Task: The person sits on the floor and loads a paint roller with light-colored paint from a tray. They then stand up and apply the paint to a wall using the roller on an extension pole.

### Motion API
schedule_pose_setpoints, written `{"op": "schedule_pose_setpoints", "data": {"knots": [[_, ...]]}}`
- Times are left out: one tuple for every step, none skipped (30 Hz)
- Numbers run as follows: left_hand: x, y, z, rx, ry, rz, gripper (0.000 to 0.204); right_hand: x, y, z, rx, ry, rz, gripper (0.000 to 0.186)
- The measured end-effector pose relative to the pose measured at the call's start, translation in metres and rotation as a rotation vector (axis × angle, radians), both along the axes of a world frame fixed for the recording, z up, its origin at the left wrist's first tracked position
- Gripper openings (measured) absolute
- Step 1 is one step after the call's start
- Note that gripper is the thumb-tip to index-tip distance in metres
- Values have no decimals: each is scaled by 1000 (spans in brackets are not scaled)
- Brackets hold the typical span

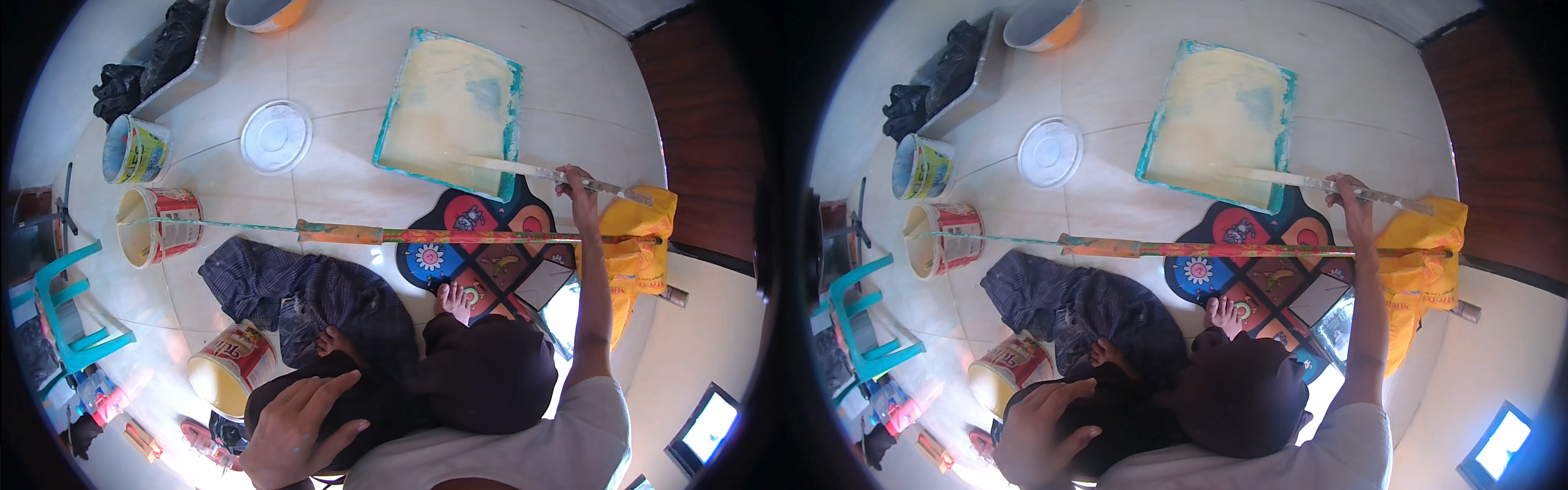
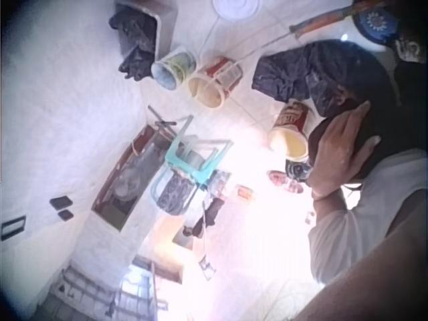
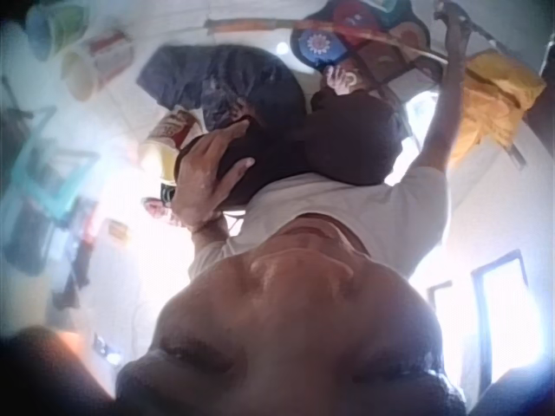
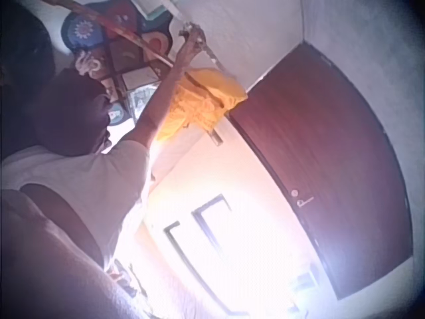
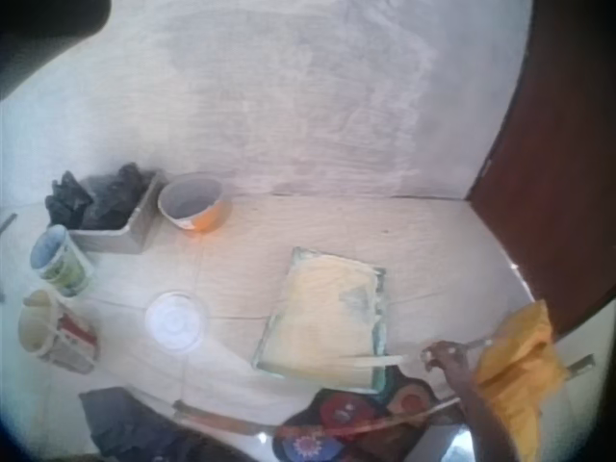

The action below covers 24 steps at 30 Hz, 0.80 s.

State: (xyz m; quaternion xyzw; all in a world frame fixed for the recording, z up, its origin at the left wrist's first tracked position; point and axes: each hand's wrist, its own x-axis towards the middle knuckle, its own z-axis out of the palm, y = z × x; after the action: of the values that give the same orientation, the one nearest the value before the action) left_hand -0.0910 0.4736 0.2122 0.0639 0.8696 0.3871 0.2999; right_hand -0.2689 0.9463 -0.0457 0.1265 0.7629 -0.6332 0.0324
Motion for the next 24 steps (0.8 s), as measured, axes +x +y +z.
{"op": "schedule_pose_setpoints", "data": {"knots": [[2,0,-2,17,-25,18,46,-1,-2,-1,6,8,-17,37],[0,0,-4,24,-23,3,46,1,-4,-4,-10,6,-17,37],[-3,1,-7,31,-23,-12,46,3,-10,-9,-26,4,-17,37],[-3,1,-7,27,-24,-18,46,3,-20,-13,-53,-1,-8,37],[-3,1,-7,7,2,-24,47,1,-35,-15,-70,-24,12,37],[-4,0,-9,-12,28,-30,49,0,-48,-16,-86,-47,33,37],[-5,-1,-12,-21,59,-39,51,-1,-54,-16,-91,-65,51,37],[-4,-1,-11,-18,23,-20,49,-1,-49,-18,-102,-91,76,35],[-3,-1,-7,-14,-13,-2,48,0,-41,-17,-94,-91,77,35],[-2,-1,-2,-15,-50,21,46,1,-33,-16,-90,-93,83,34],[0,-2,-1,-18,-53,25,46,2,-22,-13,-79,-92,87,33],[2,-4,0,-20,-57,28,46,2,-7,-10,-55,-79,83,33],[2,-5,1,-19,-59,31,46,2,9,-6,-27,-64,78,33],[3,-5,2,-21,-60,34,46,2,16,-1,-5,-53,75,32],[3,-5,4,-24,-60,37,46,3,19,1,10,-44,59,32],[2,-4,2,-14,-58,34,46,3,23,9,36,-32,36,32],[2,-4,-2,-5,-52,32,46,4,27,14,62,-20,14,32],[2,-4,-5,4,-46,31,46,4,25,13,49,-4,5,33],[-2,-3,-8,20,-38,14,46,8,21,12,42,14,-18,34],[-4,-2,-8,24,-32,7,46,9,13,9,23,32,-33,34],[-6,-1,-9,28,-27,-1,46,9,6,7,13,20,-17,35],[0,-3,1,-6,-28,30,46,1,-21,-3,-36,2,37,35],[1,-4,1,-16,-33,34,46,-1,-35,-7,-59,-14,68,36],[2,-4,3,-26,-40,40,46,-2,-45,-5,-72,-69,73,36]]}}
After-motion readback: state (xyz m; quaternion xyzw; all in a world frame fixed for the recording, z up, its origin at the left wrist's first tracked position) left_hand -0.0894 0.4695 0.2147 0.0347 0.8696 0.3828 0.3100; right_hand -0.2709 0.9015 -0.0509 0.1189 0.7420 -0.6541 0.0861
